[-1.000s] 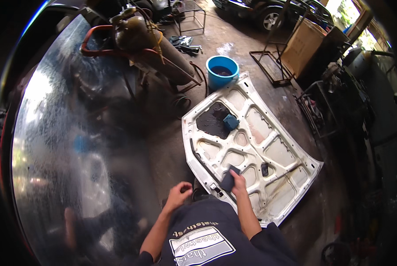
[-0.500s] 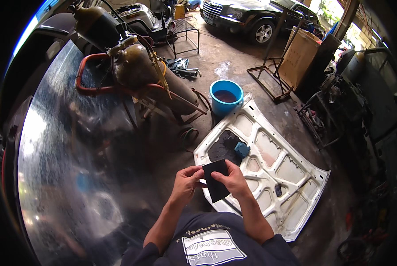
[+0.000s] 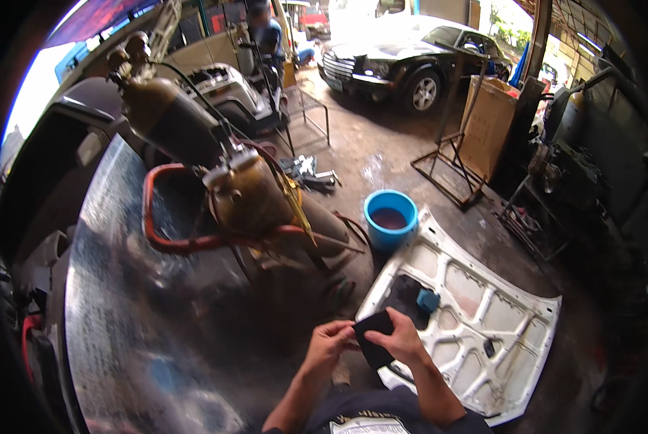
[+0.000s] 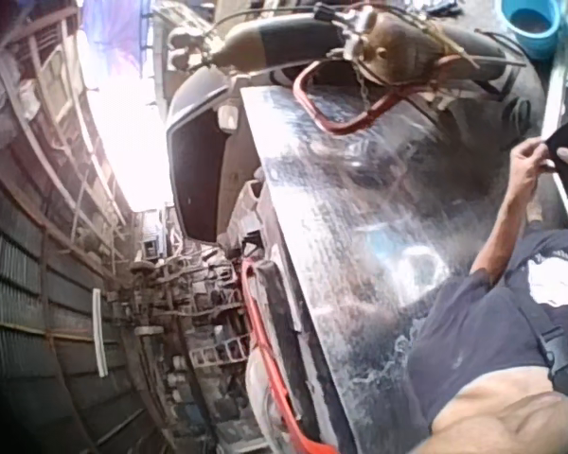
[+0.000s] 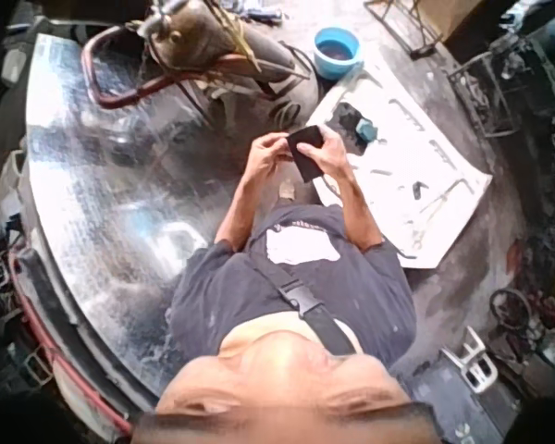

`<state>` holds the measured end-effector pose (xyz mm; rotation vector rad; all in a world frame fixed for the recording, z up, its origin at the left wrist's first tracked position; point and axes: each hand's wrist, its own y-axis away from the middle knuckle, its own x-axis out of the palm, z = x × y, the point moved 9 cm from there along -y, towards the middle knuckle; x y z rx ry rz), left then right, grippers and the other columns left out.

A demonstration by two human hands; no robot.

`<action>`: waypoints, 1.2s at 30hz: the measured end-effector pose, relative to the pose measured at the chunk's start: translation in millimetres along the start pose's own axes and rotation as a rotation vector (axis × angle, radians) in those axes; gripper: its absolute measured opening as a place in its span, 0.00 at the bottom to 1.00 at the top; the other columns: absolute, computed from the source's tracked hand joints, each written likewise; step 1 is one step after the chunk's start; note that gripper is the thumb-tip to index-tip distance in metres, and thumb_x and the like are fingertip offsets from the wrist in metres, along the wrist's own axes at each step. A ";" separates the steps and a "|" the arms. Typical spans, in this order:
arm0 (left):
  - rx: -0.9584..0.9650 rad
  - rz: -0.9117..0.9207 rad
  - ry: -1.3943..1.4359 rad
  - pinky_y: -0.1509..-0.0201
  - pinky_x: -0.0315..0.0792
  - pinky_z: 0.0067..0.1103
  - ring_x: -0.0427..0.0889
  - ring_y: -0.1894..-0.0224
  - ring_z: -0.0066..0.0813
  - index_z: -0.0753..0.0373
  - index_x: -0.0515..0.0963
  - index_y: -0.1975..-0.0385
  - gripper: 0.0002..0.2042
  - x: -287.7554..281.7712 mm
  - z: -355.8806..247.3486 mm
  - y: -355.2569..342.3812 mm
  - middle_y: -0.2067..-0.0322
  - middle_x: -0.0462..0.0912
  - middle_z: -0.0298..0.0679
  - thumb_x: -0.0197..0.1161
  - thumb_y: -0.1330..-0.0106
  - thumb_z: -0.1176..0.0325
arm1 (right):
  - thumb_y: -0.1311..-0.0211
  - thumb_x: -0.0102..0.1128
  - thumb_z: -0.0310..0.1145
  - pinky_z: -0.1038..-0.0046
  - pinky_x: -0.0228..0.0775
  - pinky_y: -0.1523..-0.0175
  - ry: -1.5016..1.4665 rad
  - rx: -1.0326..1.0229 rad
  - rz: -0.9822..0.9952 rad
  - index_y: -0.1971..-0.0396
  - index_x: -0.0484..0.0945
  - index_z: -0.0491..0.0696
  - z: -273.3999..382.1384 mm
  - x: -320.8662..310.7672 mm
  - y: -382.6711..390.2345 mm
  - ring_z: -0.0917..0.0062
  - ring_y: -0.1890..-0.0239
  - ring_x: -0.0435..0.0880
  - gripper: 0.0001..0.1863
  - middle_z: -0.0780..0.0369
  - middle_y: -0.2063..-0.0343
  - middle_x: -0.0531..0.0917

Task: The person sands the inner surface of a white car hood with a sanding block, then wipes the sanded area with a blue cloth. The hood is positioned on a stand in a workshop.

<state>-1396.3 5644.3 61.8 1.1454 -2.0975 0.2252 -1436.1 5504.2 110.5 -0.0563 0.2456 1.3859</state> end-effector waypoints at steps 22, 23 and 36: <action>0.262 -0.626 -0.898 0.67 0.74 0.19 0.82 0.72 0.24 0.66 0.81 0.69 0.05 -27.0 153.6 -26.8 0.75 0.83 0.40 0.61 0.42 0.75 | 0.46 0.67 0.34 0.81 0.69 0.69 -0.066 0.187 -0.046 0.69 0.84 0.42 -221.3 -59.6 0.6 0.86 0.77 0.78 0.10 0.65 0.80 0.84; 0.278 -0.660 -0.956 0.67 0.74 0.19 0.82 0.73 0.25 0.66 0.82 0.70 0.05 -37.6 170.5 -26.0 0.75 0.83 0.40 0.61 0.43 0.74 | 0.47 0.68 0.34 0.81 0.70 0.69 -0.041 0.215 -0.025 0.70 0.85 0.43 -243.9 -57.1 1.0 0.85 0.77 0.79 0.10 0.63 0.80 0.84; 0.269 -0.909 -0.818 0.59 0.72 0.19 0.78 0.67 0.23 0.70 0.77 0.68 0.04 -281.4 385.6 -20.4 0.70 0.80 0.37 0.55 0.38 0.79 | 0.39 0.60 0.30 0.83 0.69 0.64 -0.312 0.404 0.333 0.59 0.81 0.40 -531.7 70.3 -12.8 0.89 0.70 0.74 0.11 0.67 0.74 0.83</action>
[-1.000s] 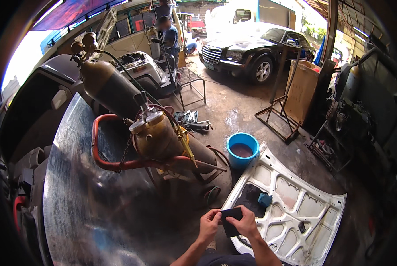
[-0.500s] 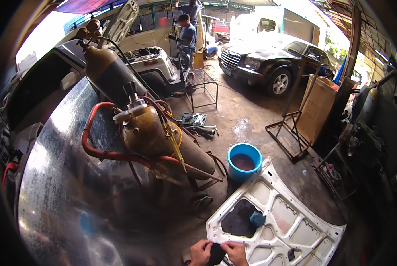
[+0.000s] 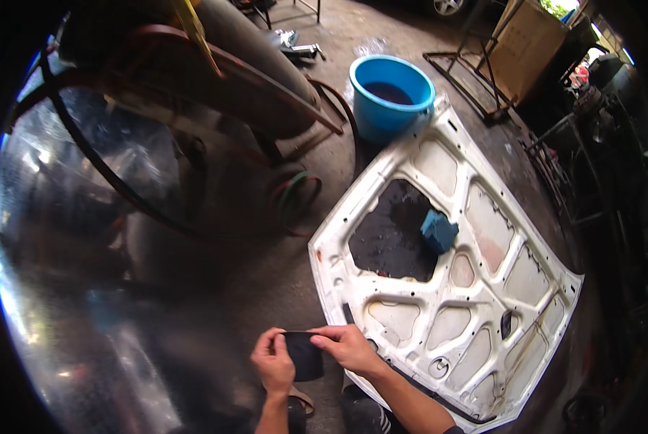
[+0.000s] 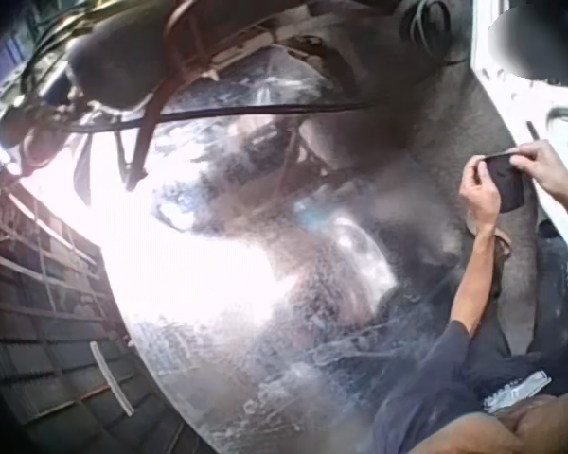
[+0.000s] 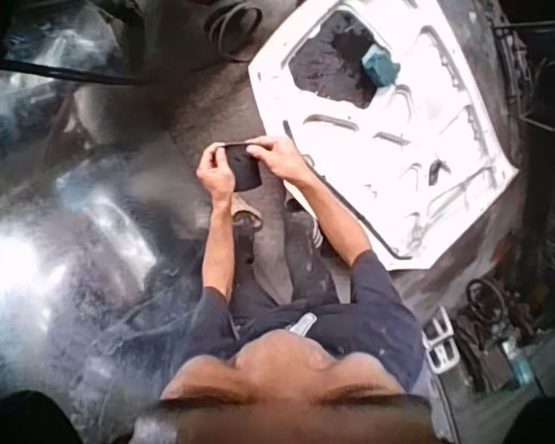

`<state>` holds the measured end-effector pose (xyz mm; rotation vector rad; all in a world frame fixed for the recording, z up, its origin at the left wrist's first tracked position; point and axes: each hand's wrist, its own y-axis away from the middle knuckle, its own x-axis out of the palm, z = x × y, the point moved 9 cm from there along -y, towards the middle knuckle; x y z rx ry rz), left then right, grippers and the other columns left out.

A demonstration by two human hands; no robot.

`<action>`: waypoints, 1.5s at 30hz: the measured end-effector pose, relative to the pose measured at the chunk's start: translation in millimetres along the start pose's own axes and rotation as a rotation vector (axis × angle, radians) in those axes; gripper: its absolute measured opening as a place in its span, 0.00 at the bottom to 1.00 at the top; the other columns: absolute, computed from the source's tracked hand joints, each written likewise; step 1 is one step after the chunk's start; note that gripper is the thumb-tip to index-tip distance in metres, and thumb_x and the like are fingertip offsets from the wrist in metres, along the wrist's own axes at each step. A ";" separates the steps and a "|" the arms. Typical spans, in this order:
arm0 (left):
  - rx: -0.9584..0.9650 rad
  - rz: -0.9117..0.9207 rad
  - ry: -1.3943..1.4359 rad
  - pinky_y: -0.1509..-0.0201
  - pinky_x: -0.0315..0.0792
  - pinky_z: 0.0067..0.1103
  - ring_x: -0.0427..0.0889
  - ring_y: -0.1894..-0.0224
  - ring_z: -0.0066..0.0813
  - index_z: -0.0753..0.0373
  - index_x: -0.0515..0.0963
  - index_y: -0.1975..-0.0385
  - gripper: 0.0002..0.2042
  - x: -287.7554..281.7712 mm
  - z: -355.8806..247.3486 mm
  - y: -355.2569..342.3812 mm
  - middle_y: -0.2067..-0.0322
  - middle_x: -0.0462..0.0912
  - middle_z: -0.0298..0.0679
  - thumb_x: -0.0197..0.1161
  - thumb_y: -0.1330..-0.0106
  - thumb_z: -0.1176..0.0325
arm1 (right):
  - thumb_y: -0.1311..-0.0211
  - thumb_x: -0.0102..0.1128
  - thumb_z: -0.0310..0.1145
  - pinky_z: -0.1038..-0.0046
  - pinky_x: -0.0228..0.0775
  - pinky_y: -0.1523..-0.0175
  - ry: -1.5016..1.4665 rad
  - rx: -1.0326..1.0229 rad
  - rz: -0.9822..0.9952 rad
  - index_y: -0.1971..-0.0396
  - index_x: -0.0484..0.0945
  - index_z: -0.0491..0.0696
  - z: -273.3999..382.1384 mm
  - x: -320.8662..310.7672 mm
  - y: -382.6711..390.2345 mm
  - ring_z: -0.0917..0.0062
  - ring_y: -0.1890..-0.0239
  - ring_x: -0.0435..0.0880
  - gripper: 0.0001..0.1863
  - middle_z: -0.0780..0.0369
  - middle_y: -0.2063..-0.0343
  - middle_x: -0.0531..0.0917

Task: The person sands the inner surface of a white car hood with a sanding block, then wipes the sanded area with a blue cloth. The hood is positioned on a stand in a workshop.

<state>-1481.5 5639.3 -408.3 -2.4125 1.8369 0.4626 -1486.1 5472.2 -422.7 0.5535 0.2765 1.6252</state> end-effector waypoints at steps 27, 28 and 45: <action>0.253 0.531 0.673 0.65 0.76 0.18 0.82 0.70 0.23 0.70 0.80 0.62 0.09 109.6 -1.4 -111.3 0.68 0.84 0.40 0.64 0.42 0.77 | 0.39 0.61 0.32 0.83 0.66 0.68 0.346 -0.561 0.005 0.70 0.82 0.40 31.1 -69.8 -85.2 0.89 0.76 0.72 0.10 0.70 0.80 0.78; 0.235 0.514 0.635 0.65 0.77 0.18 0.82 0.70 0.23 0.69 0.80 0.62 0.09 111.2 0.9 -111.6 0.68 0.84 0.40 0.64 0.42 0.77 | 0.39 0.61 0.32 0.83 0.66 0.68 0.337 -0.570 -0.032 0.70 0.82 0.40 32.5 -73.9 -81.1 0.89 0.76 0.72 0.10 0.70 0.80 0.78; 0.290 0.606 0.768 0.60 0.77 0.18 0.83 0.68 0.24 0.71 0.80 0.62 0.11 86.2 -12.7 -104.7 0.68 0.84 0.43 0.67 0.46 0.79 | 0.43 0.64 0.28 0.83 0.70 0.63 0.320 -0.642 -0.098 0.64 0.82 0.38 65.0 -38.0 -58.4 0.87 0.70 0.77 0.10 0.65 0.71 0.83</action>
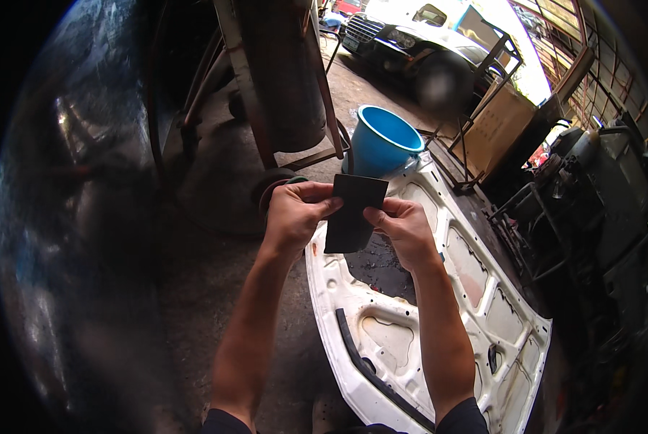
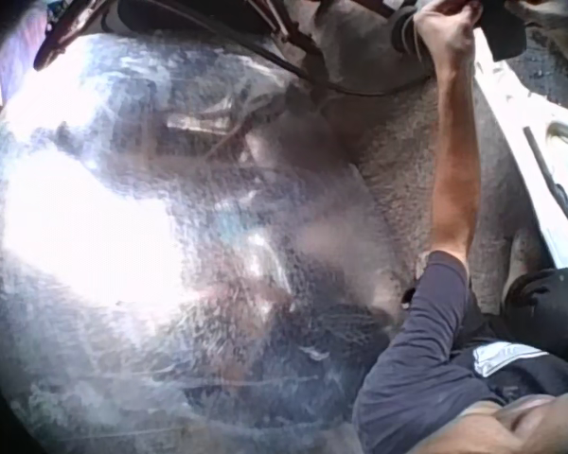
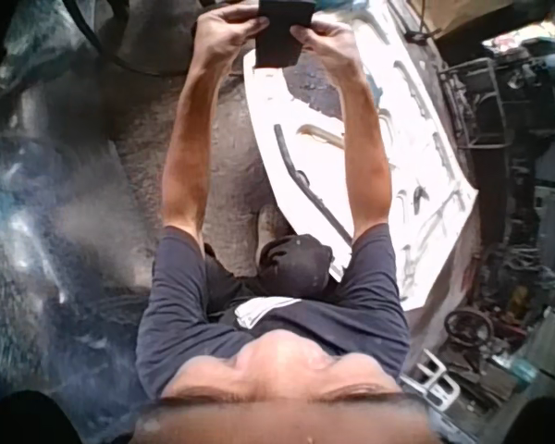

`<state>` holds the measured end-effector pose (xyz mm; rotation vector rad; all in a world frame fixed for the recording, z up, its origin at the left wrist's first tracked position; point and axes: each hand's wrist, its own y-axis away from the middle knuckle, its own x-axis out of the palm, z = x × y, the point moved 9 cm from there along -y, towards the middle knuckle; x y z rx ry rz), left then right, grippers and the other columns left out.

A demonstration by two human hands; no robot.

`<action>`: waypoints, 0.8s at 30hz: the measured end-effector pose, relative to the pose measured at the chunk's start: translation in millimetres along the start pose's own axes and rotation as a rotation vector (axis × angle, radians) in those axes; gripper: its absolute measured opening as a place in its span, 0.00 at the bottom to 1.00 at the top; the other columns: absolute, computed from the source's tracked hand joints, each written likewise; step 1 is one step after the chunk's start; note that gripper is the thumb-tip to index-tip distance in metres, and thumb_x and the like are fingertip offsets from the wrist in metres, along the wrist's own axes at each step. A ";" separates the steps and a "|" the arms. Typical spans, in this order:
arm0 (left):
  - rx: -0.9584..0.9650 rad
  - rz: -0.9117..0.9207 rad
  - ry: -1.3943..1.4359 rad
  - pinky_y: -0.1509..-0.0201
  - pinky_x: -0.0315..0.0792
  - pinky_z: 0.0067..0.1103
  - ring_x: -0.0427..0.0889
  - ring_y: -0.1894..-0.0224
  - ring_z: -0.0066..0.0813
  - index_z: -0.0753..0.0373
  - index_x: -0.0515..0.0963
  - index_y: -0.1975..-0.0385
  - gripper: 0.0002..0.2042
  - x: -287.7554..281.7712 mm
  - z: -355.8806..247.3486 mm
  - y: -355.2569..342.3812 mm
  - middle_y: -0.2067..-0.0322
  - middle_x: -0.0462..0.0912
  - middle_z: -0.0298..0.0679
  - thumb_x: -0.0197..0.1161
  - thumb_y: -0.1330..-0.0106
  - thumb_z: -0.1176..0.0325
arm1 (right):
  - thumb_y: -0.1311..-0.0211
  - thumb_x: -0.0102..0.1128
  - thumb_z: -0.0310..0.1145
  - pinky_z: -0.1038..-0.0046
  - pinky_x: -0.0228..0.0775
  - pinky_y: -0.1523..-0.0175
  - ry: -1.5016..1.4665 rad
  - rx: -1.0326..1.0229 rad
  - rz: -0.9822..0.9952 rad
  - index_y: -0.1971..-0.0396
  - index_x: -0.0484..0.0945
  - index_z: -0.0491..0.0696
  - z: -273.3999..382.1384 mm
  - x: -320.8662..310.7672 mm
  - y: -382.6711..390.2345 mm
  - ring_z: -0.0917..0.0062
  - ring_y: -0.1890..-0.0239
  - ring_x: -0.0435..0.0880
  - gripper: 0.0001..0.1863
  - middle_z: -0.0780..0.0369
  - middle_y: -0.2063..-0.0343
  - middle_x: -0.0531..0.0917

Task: The person sands the inner surface of a white car hood with a sanding block, then wipes the sanded area with a blue cloth. The hood is positioned on a stand in a workshop.

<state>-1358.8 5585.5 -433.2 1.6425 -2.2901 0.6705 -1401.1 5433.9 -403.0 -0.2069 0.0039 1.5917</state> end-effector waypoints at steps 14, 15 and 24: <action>-0.003 -0.039 0.012 0.61 0.77 0.20 0.83 0.68 0.25 0.71 0.80 0.62 0.10 -33.0 -15.0 2.4 0.67 0.84 0.42 0.66 0.45 0.79 | 0.44 0.64 0.27 0.84 0.70 0.64 0.047 -0.032 0.050 0.68 0.82 0.39 15.4 37.1 -13.9 0.88 0.72 0.78 0.07 0.65 0.73 0.84; 0.006 -0.036 0.016 0.61 0.77 0.20 0.83 0.67 0.25 0.71 0.80 0.62 0.10 -34.8 -15.8 2.6 0.67 0.84 0.42 0.66 0.45 0.79 | 0.43 0.64 0.28 0.84 0.70 0.64 0.054 -0.012 0.053 0.68 0.82 0.39 15.2 38.7 -14.1 0.88 0.72 0.77 0.07 0.65 0.73 0.84; 0.015 -0.027 0.030 0.61 0.77 0.21 0.83 0.67 0.25 0.71 0.80 0.62 0.10 -38.8 -8.0 -0.7 0.67 0.84 0.43 0.66 0.44 0.78 | 0.43 0.65 0.29 0.85 0.65 0.71 0.254 -0.062 -0.112 0.73 0.80 0.40 19.3 22.2 -23.0 0.91 0.77 0.73 0.07 0.70 0.80 0.80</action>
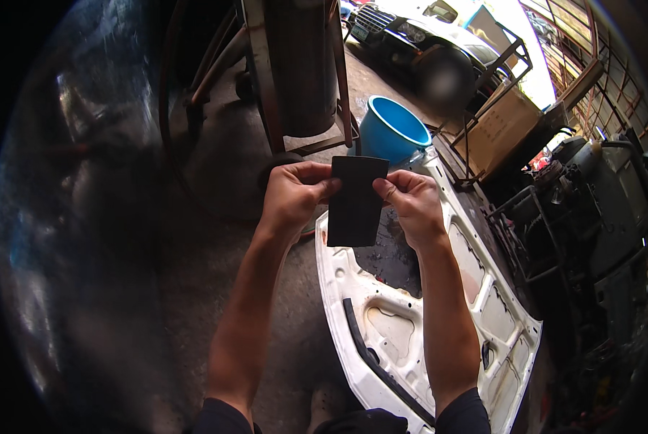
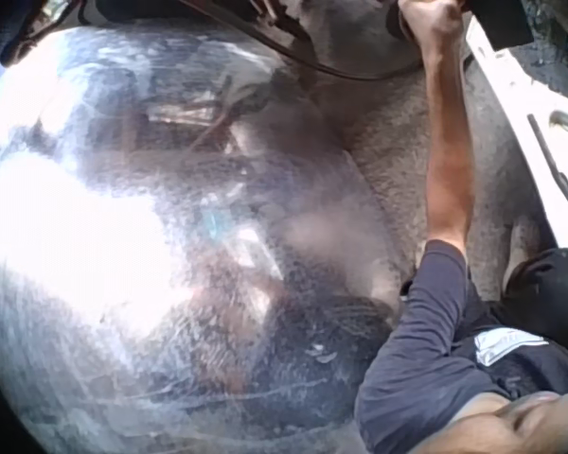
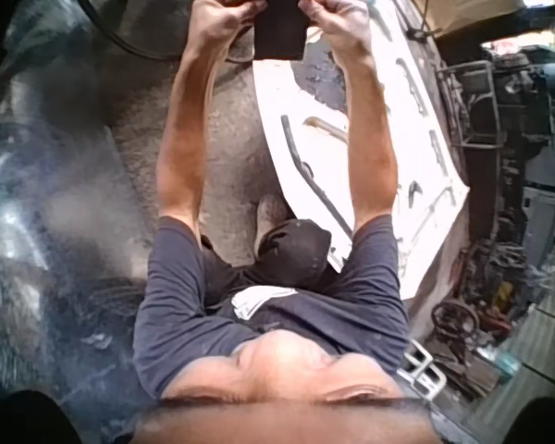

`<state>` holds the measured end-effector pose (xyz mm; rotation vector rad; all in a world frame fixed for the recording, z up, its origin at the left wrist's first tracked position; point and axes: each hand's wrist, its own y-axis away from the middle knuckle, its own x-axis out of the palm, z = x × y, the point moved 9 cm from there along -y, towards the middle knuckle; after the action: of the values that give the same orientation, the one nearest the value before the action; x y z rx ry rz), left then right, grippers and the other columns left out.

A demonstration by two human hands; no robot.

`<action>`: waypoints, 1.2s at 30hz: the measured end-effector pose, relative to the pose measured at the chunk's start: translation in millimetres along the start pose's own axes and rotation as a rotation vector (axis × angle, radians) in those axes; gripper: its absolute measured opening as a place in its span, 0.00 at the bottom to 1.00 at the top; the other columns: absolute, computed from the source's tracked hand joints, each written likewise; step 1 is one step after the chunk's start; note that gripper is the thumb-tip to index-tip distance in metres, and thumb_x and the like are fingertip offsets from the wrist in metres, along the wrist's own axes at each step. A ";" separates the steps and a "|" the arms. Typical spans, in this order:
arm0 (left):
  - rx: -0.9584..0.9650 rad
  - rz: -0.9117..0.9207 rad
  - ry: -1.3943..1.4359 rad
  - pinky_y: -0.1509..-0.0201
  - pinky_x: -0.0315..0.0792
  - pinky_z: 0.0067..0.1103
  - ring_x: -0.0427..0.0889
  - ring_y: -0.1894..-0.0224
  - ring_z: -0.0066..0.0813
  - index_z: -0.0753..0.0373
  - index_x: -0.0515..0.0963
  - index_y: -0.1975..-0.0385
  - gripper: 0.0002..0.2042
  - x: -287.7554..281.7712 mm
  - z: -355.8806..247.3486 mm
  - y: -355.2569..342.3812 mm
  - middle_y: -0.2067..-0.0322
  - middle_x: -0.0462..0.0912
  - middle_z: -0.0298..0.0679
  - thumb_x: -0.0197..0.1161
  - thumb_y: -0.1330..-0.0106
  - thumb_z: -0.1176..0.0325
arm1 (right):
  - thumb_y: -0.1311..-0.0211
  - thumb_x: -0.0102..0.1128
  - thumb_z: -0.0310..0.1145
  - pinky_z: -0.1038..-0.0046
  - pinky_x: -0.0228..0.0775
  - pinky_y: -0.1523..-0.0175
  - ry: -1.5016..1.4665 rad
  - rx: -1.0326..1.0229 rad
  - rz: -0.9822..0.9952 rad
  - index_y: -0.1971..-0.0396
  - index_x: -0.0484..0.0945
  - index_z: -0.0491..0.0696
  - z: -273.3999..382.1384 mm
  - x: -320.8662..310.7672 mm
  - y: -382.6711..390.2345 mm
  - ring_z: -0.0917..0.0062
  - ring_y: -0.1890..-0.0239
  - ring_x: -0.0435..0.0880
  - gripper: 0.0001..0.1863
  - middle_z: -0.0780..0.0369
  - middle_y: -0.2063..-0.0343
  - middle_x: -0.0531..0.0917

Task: The person sands the inner surface of a white car hood with a sanding block, then wipes the sanded area with a blue cloth. The hood is positioned on a stand in a workshop.

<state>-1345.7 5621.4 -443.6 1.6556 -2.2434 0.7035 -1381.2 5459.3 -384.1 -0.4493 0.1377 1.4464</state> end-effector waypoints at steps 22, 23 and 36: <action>-0.057 -0.028 0.027 0.61 0.77 0.21 0.83 0.67 0.26 0.70 0.80 0.63 0.11 -1.4 33.3 -14.9 0.68 0.84 0.42 0.68 0.46 0.76 | 0.47 0.67 0.26 0.82 0.72 0.62 0.153 0.207 0.135 0.69 0.81 0.39 -48.3 -6.0 15.5 0.83 0.72 0.80 0.08 0.63 0.73 0.83; -0.056 -0.024 0.028 0.61 0.77 0.21 0.83 0.67 0.26 0.70 0.80 0.63 0.11 -1.7 34.7 -15.4 0.68 0.84 0.42 0.68 0.46 0.76 | 0.47 0.67 0.27 0.82 0.72 0.63 0.131 0.222 0.145 0.69 0.81 0.39 -50.2 -6.5 16.7 0.83 0.72 0.80 0.08 0.63 0.73 0.83; -0.024 -0.031 0.062 0.61 0.78 0.20 0.84 0.67 0.25 0.69 0.80 0.63 0.10 0.7 38.0 -12.5 0.68 0.84 0.42 0.67 0.45 0.76 | 0.48 0.68 0.29 0.81 0.73 0.66 -0.017 0.220 0.128 0.69 0.81 0.38 -60.3 -8.1 22.7 0.83 0.75 0.80 0.10 0.62 0.75 0.83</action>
<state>-1331.4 5598.0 -472.6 1.6309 -2.1706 0.7083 -1393.7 5430.3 -440.8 -0.2511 0.3135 1.5405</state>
